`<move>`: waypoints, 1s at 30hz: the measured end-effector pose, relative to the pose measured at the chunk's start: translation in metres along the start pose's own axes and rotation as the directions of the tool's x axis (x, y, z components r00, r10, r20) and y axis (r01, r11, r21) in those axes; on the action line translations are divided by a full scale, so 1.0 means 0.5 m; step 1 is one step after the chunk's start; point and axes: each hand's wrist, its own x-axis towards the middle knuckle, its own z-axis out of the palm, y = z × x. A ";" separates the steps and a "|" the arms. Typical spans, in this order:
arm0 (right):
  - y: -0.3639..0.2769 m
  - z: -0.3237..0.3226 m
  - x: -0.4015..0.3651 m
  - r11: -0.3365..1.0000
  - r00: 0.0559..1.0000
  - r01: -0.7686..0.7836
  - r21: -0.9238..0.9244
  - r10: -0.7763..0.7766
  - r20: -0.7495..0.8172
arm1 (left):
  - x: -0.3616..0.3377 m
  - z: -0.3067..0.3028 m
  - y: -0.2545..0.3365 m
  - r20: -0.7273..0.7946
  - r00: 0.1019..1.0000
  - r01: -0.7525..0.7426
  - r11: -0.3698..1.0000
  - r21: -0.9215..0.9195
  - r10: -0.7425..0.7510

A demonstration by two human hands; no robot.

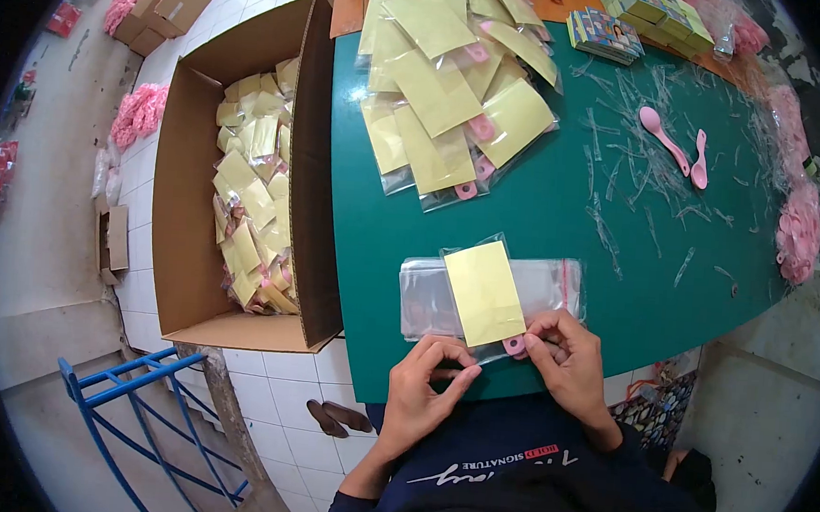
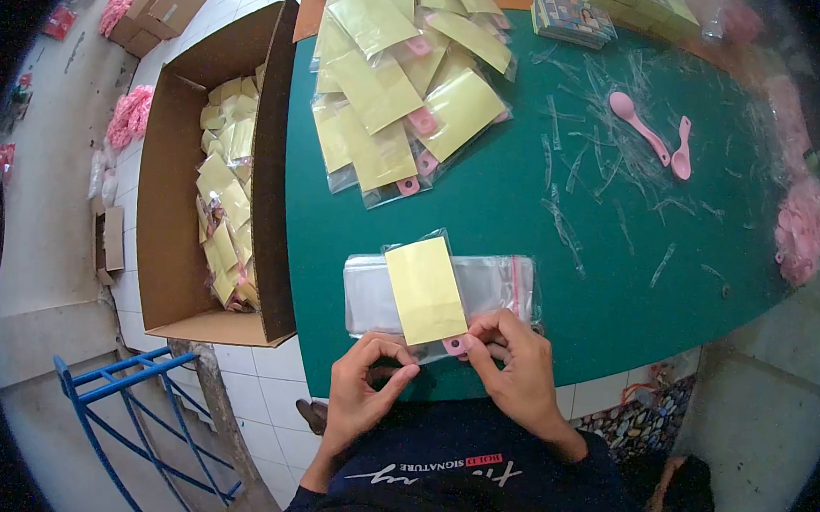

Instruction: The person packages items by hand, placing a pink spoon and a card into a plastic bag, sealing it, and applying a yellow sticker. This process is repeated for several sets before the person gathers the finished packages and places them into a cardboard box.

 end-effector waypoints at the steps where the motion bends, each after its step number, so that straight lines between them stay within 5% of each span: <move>1: 0.000 0.002 0.000 1.000 1.000 -0.004 0.005 0.004 -0.025 | 0.000 0.001 -0.002 -0.002 1.000 0.018 1.000 -0.015 -0.018; 9: 0.003 0.016 0.003 0.995 0.984 -0.001 0.100 0.018 -0.175 | -0.011 0.017 -0.025 -0.100 0.993 0.048 0.977 -0.206 -0.070; 21: 0.014 0.013 0.002 0.995 0.986 0.094 0.037 -0.088 -0.142 | -0.010 0.037 -0.004 -0.151 0.985 0.043 0.967 -0.251 -0.083; 30: 0.002 0.016 0.004 0.957 0.978 0.165 -0.237 -0.190 -0.087 | -0.015 0.032 -0.006 -0.121 0.988 0.067 0.979 -0.193 -0.092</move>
